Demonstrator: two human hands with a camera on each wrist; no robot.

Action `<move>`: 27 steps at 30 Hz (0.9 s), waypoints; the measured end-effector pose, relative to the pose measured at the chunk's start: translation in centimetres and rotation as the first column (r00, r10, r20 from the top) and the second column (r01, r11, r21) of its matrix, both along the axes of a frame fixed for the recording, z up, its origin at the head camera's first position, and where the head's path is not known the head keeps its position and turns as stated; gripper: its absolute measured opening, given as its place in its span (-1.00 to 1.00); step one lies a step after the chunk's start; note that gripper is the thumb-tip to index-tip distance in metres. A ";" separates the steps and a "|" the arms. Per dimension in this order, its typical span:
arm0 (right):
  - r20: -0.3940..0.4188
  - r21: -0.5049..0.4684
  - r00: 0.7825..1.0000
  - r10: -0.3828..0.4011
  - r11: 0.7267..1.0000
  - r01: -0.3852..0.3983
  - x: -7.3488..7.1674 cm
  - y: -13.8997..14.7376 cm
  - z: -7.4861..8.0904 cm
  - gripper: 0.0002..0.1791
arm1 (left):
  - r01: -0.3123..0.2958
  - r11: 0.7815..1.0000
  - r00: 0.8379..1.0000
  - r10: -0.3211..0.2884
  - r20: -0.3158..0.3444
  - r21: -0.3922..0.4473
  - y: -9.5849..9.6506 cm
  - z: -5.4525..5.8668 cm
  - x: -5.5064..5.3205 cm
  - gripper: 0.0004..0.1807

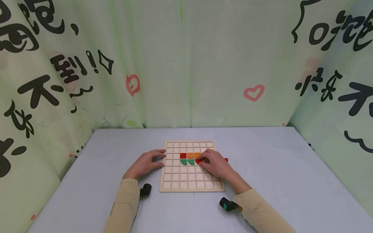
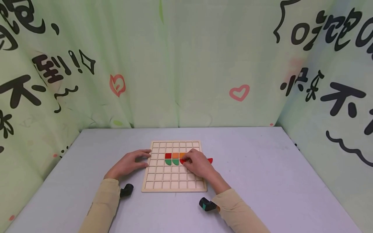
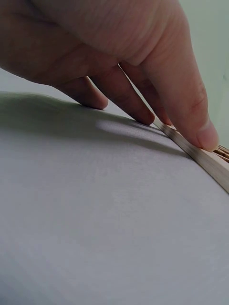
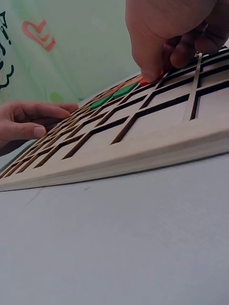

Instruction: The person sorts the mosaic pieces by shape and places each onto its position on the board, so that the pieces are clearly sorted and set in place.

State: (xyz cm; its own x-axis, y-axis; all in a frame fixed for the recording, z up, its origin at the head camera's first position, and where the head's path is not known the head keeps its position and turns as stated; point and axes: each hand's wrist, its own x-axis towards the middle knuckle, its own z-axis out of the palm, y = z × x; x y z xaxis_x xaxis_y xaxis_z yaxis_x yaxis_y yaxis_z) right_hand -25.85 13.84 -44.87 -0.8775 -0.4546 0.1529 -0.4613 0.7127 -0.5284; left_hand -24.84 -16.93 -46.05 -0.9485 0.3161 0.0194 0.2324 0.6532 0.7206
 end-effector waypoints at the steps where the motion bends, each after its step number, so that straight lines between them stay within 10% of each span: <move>1: -0.002 0.000 1.000 0.000 1.000 0.000 0.0 0.0 0.0 -0.86 | -0.001 1.000 1.000 0.001 0.001 -0.002 0.0 0.0 0.0 -0.55; 27: -0.039 -0.035 0.999 -0.031 0.999 0.029 0.3 0.7 0.0 -0.86 | -0.022 1.000 1.000 0.022 0.021 0.006 0.1 -0.1 0.1 -0.55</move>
State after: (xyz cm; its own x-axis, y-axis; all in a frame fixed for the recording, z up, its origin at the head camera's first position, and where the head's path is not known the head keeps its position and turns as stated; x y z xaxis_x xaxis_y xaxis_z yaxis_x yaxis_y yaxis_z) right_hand -25.50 14.55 -44.83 -0.8836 -0.4219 0.2031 -0.4611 0.7084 -0.5345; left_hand -24.74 -16.82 -46.12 -0.9554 0.2952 0.0010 0.2028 0.6537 0.7290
